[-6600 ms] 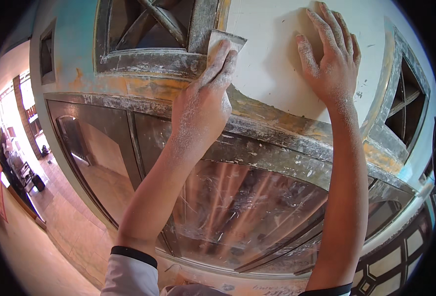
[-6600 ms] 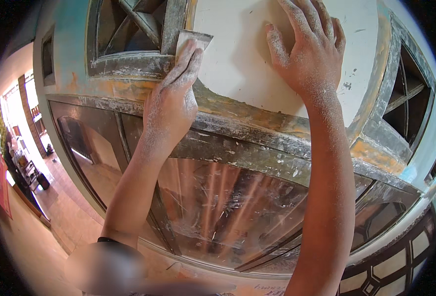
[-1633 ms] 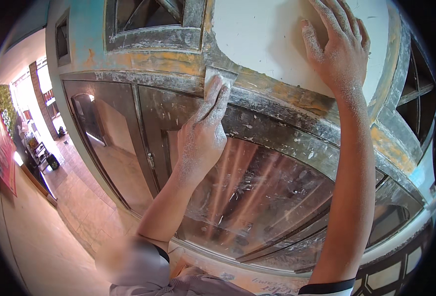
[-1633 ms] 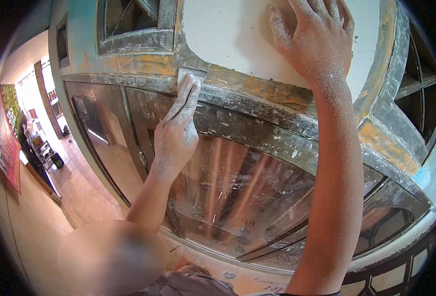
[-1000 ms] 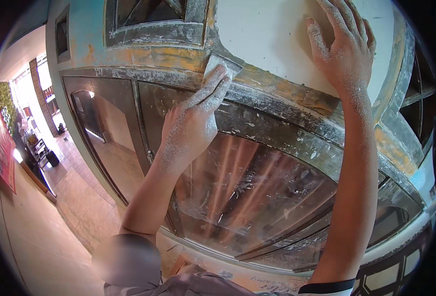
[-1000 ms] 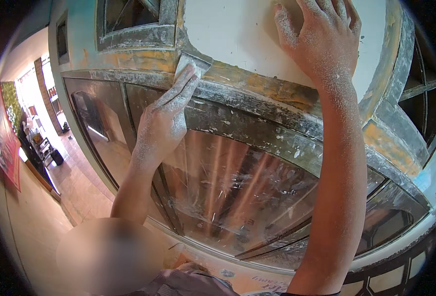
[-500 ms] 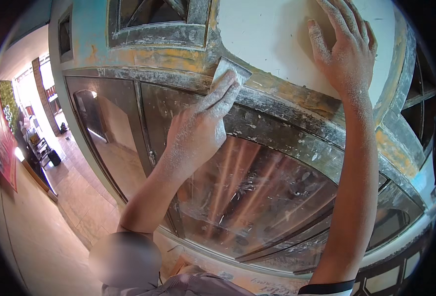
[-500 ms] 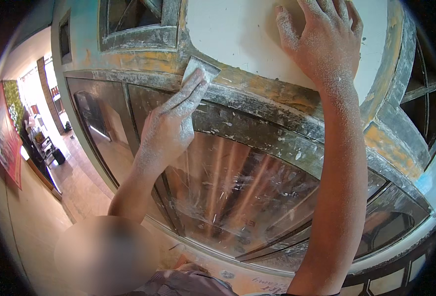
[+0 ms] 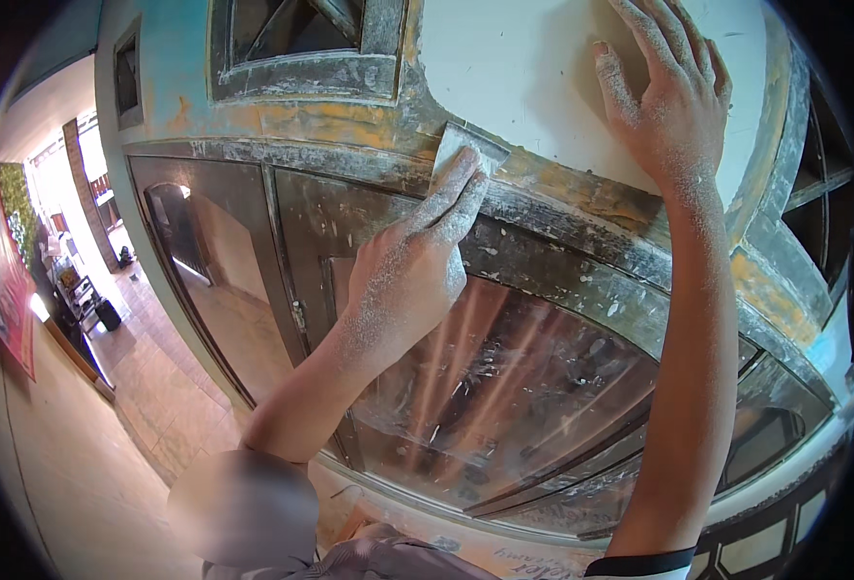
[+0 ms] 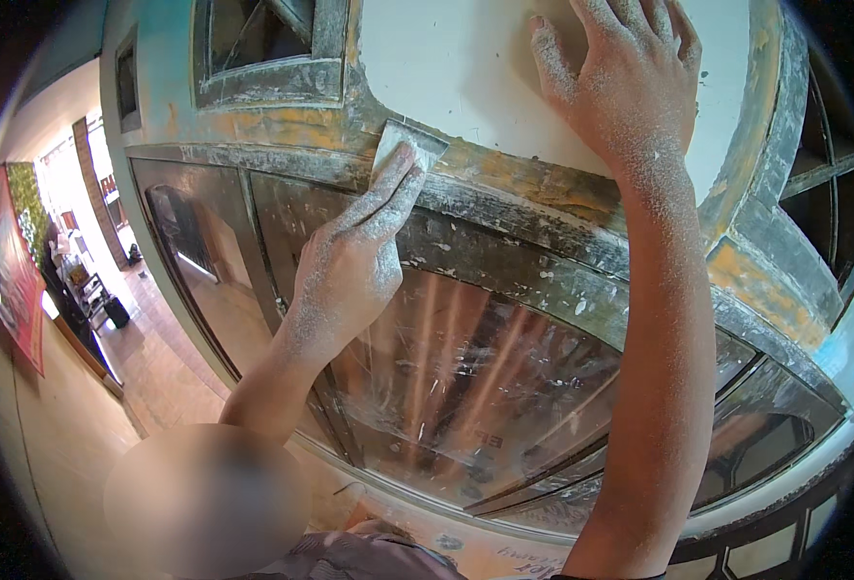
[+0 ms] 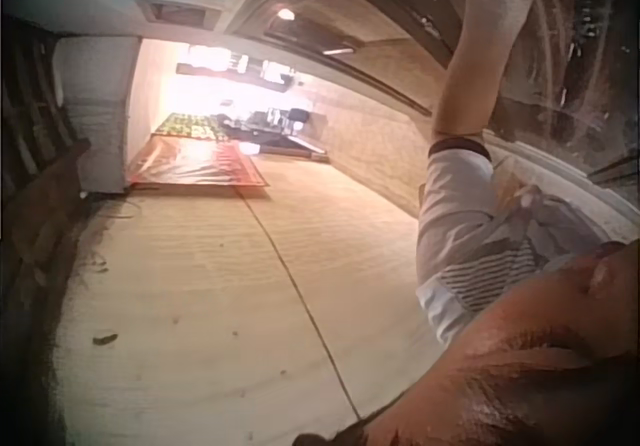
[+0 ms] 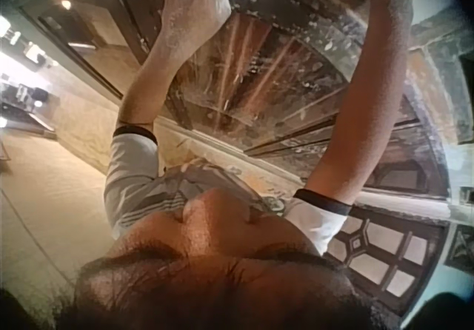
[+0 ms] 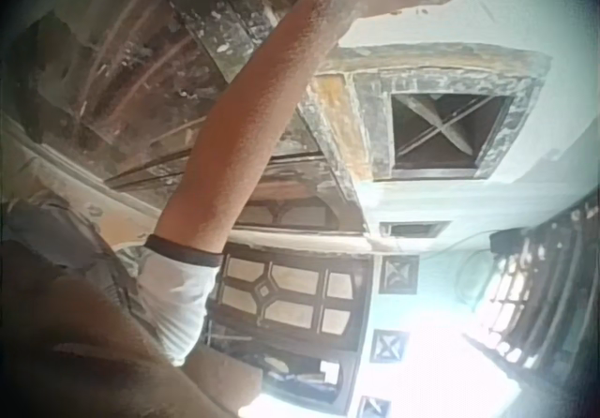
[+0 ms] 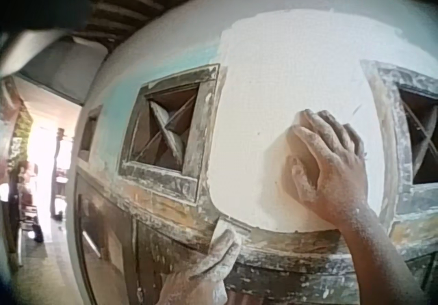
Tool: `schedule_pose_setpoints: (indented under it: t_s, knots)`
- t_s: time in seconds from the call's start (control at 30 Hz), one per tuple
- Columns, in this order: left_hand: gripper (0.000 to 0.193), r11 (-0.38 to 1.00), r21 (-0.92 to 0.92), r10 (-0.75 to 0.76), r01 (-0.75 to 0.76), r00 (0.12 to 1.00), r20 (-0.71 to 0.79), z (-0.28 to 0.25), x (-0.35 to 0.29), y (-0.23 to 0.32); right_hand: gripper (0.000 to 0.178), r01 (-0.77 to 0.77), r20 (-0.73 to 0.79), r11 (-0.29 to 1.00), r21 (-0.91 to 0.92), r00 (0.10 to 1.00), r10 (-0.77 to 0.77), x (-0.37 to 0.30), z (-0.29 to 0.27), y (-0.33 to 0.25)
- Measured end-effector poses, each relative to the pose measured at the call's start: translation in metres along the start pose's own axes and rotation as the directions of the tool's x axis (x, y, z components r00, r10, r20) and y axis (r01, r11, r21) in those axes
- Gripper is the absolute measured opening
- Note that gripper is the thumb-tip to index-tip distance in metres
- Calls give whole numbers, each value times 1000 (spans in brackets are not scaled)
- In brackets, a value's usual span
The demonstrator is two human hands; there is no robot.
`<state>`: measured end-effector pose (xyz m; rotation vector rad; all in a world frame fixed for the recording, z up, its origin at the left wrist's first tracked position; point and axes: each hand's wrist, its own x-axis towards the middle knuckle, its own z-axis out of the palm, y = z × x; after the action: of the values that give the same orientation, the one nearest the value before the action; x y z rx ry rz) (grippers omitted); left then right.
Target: The person scrapes old paint or plaster from a wall above a cabinet using a putty knife.
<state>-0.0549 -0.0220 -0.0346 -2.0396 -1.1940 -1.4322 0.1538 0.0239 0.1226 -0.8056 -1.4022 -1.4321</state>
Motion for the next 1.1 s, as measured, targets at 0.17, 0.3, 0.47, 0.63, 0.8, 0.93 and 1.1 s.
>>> schedule_pose_setpoints:
  t_s: [0.17, 0.3, 0.47, 0.63, 0.8, 0.93, 1.1]
  knots:
    - [62, 1000, 1, -28, 28, 999, 16, -2, 0, 6, 49, 8, -56, 1000, 1, 998, -8, -1, 6, 2]
    - [63, 999, 9, -31, 30, 999, 30, -3, 1, 5, 49, -17, -37, 999, 46, 999, 18, 2, -1, -7]
    - [64, 997, -15, -72, 73, 997, 40, -5, -3, 8, 51, -32, -17, 999, 42, 999, 33, -1, -2, -4]
    - [63, 999, -12, -48, 48, 999, -21, -8, 4, -5, 69, -25, 68, 990, -137, 997, 35, -15, 1, -10]
    - [64, 999, 5, -45, 45, 997, -62, -5, -3, -12, 59, -9, 93, 996, -88, 996, 17, -50, 2, -7]
    - [63, 999, 31, -35, 36, 998, -47, -6, 3, -20, 61, -50, 166, 995, -82, 984, 63, -58, -5, -9]
    - [60, 999, -21, -25, 24, 998, -53, -17, 5, -16, 59, -60, 187, 994, -87, 979, 75, -59, -8, -11]
